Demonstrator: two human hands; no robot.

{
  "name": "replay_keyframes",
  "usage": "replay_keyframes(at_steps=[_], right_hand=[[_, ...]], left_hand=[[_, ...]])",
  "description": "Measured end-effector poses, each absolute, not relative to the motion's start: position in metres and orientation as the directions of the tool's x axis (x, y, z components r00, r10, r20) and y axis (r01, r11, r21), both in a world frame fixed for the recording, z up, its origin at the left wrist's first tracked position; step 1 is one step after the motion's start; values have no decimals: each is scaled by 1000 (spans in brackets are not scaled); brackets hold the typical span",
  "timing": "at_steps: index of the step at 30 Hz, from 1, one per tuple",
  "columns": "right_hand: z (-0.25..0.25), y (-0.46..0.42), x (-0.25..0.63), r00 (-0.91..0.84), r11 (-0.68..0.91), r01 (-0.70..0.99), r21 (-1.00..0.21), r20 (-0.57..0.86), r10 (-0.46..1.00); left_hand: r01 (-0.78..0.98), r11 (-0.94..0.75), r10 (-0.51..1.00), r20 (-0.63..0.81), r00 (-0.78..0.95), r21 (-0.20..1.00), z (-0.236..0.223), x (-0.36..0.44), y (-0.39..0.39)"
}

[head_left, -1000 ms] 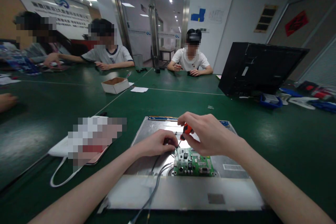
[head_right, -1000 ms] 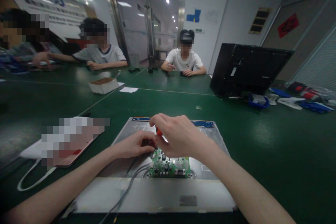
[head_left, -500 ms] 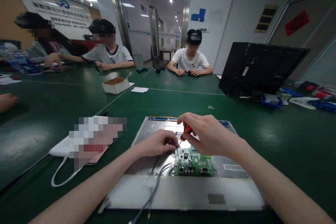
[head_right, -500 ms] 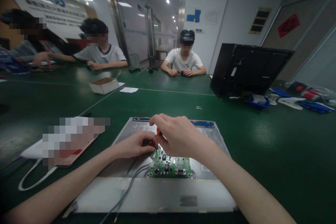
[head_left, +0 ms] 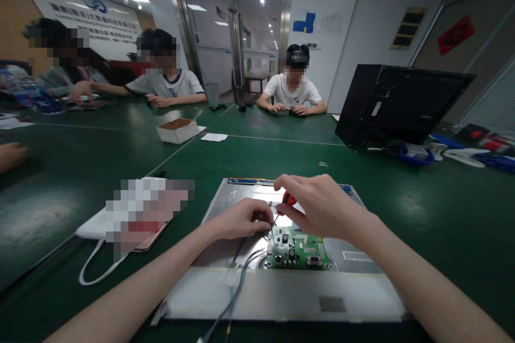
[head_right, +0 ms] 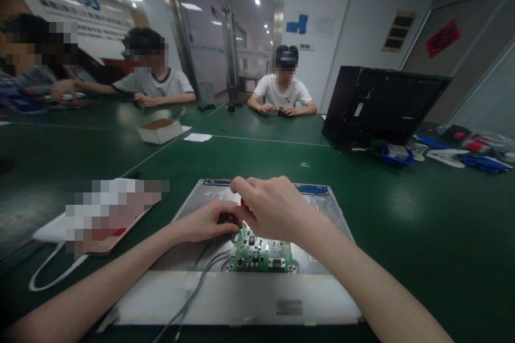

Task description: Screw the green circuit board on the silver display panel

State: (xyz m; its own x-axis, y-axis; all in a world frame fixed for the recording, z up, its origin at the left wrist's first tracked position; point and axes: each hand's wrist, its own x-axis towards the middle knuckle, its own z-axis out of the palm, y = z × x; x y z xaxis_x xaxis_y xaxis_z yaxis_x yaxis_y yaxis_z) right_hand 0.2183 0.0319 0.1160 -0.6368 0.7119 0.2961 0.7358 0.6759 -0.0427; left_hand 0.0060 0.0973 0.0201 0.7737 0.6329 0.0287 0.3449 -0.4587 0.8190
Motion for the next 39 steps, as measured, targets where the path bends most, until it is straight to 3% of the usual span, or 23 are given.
replay_keyframes(at_steps=[4,11,20,27,39], right_hand=[[117,33,219,-587,605,796,9,252,769],[119,27,220,-662,712,696,-91,300,686],[119,25,215,-632,651,759,18,260,730],[121,21,217,-677,712,701,-51,269,686],[118,29,217,-659,685,728,-18,256,707]], left_hand=[[374,-462,650,20,760,804,21,6,97],[361,-466,640,26,768,808,19,5,97],[360,-469,634,23,773,807,22,7,96],[343,-501,621,54,782,794,16,5,98],[362,-509,635,57,770,781,19,6,97]])
